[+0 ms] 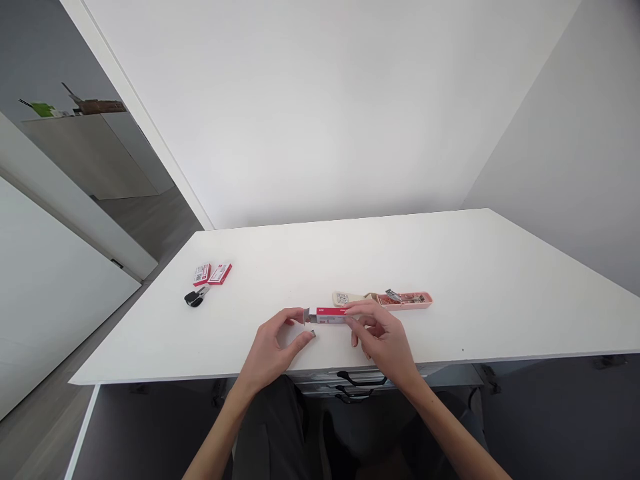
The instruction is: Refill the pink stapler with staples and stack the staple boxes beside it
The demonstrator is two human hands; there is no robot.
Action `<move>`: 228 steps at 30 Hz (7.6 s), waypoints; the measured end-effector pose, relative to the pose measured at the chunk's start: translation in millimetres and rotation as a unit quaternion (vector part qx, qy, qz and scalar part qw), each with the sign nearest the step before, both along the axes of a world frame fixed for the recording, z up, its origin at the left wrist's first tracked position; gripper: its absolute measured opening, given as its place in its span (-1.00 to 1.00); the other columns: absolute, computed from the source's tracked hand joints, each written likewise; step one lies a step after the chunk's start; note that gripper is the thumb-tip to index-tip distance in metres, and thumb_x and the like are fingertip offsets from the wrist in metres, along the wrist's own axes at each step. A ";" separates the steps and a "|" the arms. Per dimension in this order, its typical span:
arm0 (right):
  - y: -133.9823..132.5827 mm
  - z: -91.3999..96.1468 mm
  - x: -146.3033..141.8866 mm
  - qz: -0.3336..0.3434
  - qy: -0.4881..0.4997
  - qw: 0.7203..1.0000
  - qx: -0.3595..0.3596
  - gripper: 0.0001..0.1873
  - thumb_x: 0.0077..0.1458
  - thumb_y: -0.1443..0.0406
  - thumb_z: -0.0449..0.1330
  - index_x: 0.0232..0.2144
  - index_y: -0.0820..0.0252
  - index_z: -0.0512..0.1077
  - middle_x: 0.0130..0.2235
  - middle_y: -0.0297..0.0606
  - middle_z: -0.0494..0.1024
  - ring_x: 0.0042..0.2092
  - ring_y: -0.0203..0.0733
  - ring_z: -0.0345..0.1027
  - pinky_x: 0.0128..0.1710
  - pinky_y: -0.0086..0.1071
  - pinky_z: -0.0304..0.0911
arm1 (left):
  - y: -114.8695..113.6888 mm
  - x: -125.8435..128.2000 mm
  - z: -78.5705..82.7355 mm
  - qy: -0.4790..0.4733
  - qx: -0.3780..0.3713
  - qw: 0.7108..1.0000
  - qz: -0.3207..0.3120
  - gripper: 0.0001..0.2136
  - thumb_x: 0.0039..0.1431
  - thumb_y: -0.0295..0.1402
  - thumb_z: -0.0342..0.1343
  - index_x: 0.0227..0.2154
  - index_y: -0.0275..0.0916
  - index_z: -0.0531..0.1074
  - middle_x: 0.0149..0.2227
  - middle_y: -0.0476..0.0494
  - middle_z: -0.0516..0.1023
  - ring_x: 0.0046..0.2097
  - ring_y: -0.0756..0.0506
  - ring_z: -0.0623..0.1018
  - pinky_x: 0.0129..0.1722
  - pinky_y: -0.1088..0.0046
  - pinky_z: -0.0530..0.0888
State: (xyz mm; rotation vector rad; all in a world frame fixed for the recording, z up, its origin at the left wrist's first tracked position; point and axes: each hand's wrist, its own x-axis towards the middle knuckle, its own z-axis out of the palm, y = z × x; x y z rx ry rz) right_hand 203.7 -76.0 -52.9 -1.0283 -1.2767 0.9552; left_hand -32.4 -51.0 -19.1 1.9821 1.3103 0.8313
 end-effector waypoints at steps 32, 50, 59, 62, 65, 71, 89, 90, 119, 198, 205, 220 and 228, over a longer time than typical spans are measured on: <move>5.5 3.3 8.3 0.147 0.064 0.979 -0.124 -0.61 0.16 0.01 0.35 -0.15 0.13 0.44 -0.47 -0.43 0.45 -0.58 -0.34 0.32 -0.62 -0.43 0.20 | -0.6 -2.0 0.7 -0.035 -0.071 0.995 -0.059 -0.74 0.26 -0.11 0.21 -0.11 -0.13 0.57 -0.24 -0.07 0.67 -0.18 -0.13 0.61 -0.12 0.35 0.51; 3.6 6.3 7.8 0.220 0.018 0.964 -0.149 -0.68 0.19 0.01 0.32 -0.18 0.09 0.48 -0.55 -0.44 0.45 -0.54 -0.30 0.33 -0.51 -0.41 0.25 | 0.6 -2.2 6.8 -0.059 -0.154 0.979 -0.122 -0.65 -0.07 -0.14 0.47 -0.21 -0.09 0.61 -0.42 -0.02 0.67 -0.16 -0.20 0.63 -0.09 0.27 0.51; 4.7 6.3 7.7 0.213 0.023 0.966 -0.147 -0.67 0.21 0.01 0.31 -0.16 0.10 0.46 -0.58 -0.46 0.46 -0.56 -0.28 0.35 -0.50 -0.39 0.31 | 0.5 -1.4 8.4 -0.040 -0.130 0.985 -0.106 -0.71 0.04 -0.10 0.39 -0.22 -0.12 0.61 -0.34 -0.06 0.69 -0.17 -0.19 0.63 -0.11 0.30 0.52; 4.9 6.7 6.6 0.209 0.026 0.968 -0.136 -0.65 0.21 0.03 0.31 -0.10 0.11 0.45 -0.42 -0.37 0.58 -0.54 -0.30 0.41 -0.51 -0.40 0.33 | -2.0 0.6 10.3 -0.038 -0.110 0.989 -0.095 -0.75 0.25 -0.09 0.21 -0.19 -0.14 0.59 -0.31 -0.08 0.68 -0.22 -0.14 0.63 -0.13 0.34 0.52; 5.2 5.7 5.4 0.202 0.048 0.971 -0.122 -0.58 0.21 0.04 0.31 0.01 0.10 0.40 -0.06 -0.18 0.60 -0.50 -0.32 0.48 -0.55 -0.41 0.34 | -3.6 0.6 9.5 -0.050 -0.090 0.993 -0.065 -0.72 0.31 -0.07 0.13 -0.18 -0.16 0.57 -0.32 -0.09 0.68 -0.23 -0.14 0.64 -0.12 0.33 0.53; 4.9 5.2 5.7 0.196 0.046 0.974 -0.106 -0.57 0.26 0.01 0.25 0.03 0.12 0.39 -0.02 -0.10 0.60 -0.46 -0.32 0.48 -0.53 -0.40 0.37 | 10.7 -21.6 7.8 -0.123 -0.038 0.981 0.147 -0.59 0.28 0.04 0.11 -0.09 -0.23 0.45 -0.35 -0.14 0.67 -0.28 -0.15 0.64 -0.11 0.27 0.55; 4.5 5.8 6.0 0.197 0.031 0.975 -0.101 -0.67 0.30 0.03 0.21 -0.08 0.14 0.44 -0.17 -0.20 0.62 -0.42 -0.31 0.47 -0.48 -0.41 0.32 | 31.0 -66.1 12.3 0.075 0.050 0.910 0.404 -0.56 0.27 0.05 0.05 0.00 -0.16 0.24 -0.40 -0.03 0.56 -0.36 -0.23 0.58 -0.34 0.30 0.39; 4.5 5.8 5.5 0.198 0.031 0.975 -0.099 -0.68 0.30 0.04 0.21 -0.09 0.14 0.45 -0.17 -0.20 0.62 -0.42 -0.31 0.46 -0.48 -0.41 0.32 | 26.4 -60.5 10.4 0.068 0.053 0.926 0.366 -0.61 0.29 0.03 0.05 -0.03 -0.15 0.28 -0.43 0.01 0.52 -0.40 -0.18 0.55 -0.34 0.32 0.39; 14.5 -31.9 168.0 -0.089 -0.404 0.910 -0.036 -0.55 0.26 -0.08 0.16 0.11 -0.13 0.43 0.10 -0.16 0.48 0.12 0.11 0.38 -0.01 -0.07 0.39 | -9.0 3.7 -2.4 0.054 0.063 0.997 -0.013 -0.79 0.36 -0.12 0.11 -0.17 -0.10 0.54 -0.21 -0.03 0.63 -0.23 -0.07 0.55 -0.17 0.40 0.47; 9.8 7.2 92.4 0.041 -0.109 0.993 -0.014 -0.63 0.24 0.03 0.25 0.02 -0.01 0.42 0.02 -0.20 0.65 -0.01 0.00 0.54 -0.12 -0.16 0.46 | 37.6 78.2 19.9 0.126 0.110 0.980 -0.110 -0.79 0.37 -0.18 0.10 -0.07 -0.08 0.55 -0.12 -0.08 0.64 -0.06 -0.18 0.57 -0.04 0.24 0.47; 11.4 10.7 94.5 0.034 -0.118 0.992 -0.006 -0.59 0.28 0.01 0.21 0.08 0.01 0.43 0.02 -0.20 0.65 0.03 0.02 0.52 -0.04 -0.14 0.46 | 28.8 79.7 15.0 0.102 0.083 0.987 -0.096 -0.84 0.39 -0.22 0.06 -0.13 -0.10 0.51 -0.16 -0.06 0.63 -0.07 -0.16 0.58 -0.08 0.29 0.47; 16.6 92.0 77.2 0.124 -0.407 0.902 0.068 -0.68 0.44 0.15 -0.05 0.13 -0.07 0.36 -0.14 -0.25 0.58 -0.16 -0.08 0.48 -0.18 -0.21 0.38 | 23.6 71.2 15.3 0.107 0.117 0.984 -0.083 -0.82 0.46 -0.19 -0.02 -0.09 -0.10 0.42 -0.13 -0.01 0.62 -0.10 -0.11 0.59 -0.12 0.32 0.47; 23.2 112.9 40.9 0.161 -0.561 0.808 0.082 -0.83 0.41 0.31 -0.05 -0.28 0.07 0.28 -0.27 -0.33 0.50 -0.37 -0.23 0.32 -0.43 -0.38 0.08 | 20.2 58.5 10.6 0.110 0.125 0.983 -0.072 -0.88 0.43 -0.24 0.02 -0.15 -0.12 0.42 -0.16 -0.02 0.63 -0.12 -0.13 0.59 -0.12 0.29 0.47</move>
